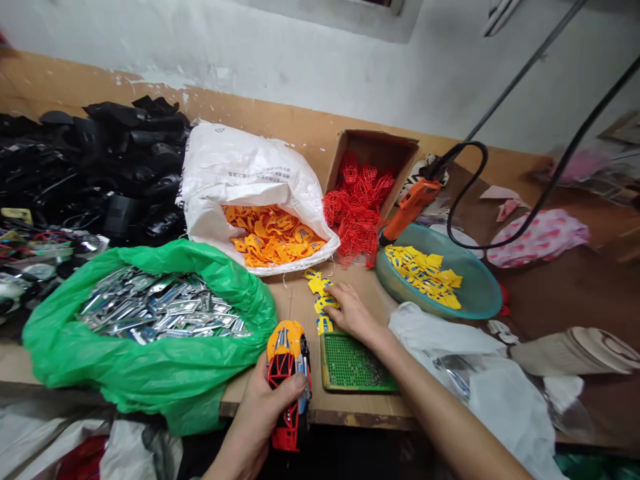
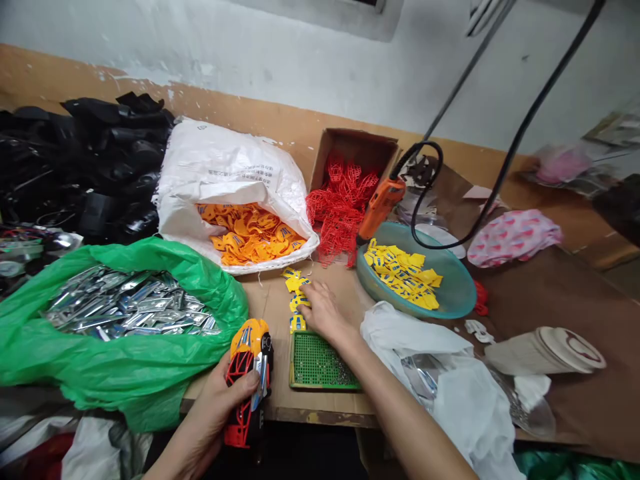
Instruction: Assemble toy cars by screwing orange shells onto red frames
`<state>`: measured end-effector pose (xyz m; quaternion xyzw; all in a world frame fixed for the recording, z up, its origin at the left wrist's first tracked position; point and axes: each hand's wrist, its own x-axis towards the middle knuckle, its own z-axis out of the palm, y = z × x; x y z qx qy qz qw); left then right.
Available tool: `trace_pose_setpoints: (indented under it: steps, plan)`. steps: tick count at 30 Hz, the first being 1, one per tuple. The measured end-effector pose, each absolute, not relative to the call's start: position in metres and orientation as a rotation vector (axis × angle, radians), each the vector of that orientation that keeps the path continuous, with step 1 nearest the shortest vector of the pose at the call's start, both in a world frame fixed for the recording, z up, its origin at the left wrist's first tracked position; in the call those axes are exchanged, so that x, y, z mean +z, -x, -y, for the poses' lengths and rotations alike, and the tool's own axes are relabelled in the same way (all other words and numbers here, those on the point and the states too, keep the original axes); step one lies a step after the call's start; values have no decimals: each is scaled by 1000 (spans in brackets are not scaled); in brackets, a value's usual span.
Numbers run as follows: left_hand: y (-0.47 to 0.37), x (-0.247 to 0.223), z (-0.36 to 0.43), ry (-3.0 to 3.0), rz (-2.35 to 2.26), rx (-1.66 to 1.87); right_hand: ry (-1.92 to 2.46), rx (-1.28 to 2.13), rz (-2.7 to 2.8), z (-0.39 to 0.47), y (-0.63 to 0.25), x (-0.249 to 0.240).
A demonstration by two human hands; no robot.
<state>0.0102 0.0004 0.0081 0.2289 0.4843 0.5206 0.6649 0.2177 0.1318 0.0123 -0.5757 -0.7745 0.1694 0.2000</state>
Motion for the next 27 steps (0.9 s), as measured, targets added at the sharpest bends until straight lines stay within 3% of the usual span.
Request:
trace_pose_setpoints:
  steps: [9, 18, 27]
  plan:
    - [-7, 18, -3, -283, -999, 1046, 1619, 375, 2457, -153, -219, 7]
    - [-10, 3, -5, -275, -1047, 1170, 1724, 23, 2229, -128, -213, 21]
    - [-17, 12, -5, -289, -1026, 1227, 1248, 118, 2136, -37, -170, 38]
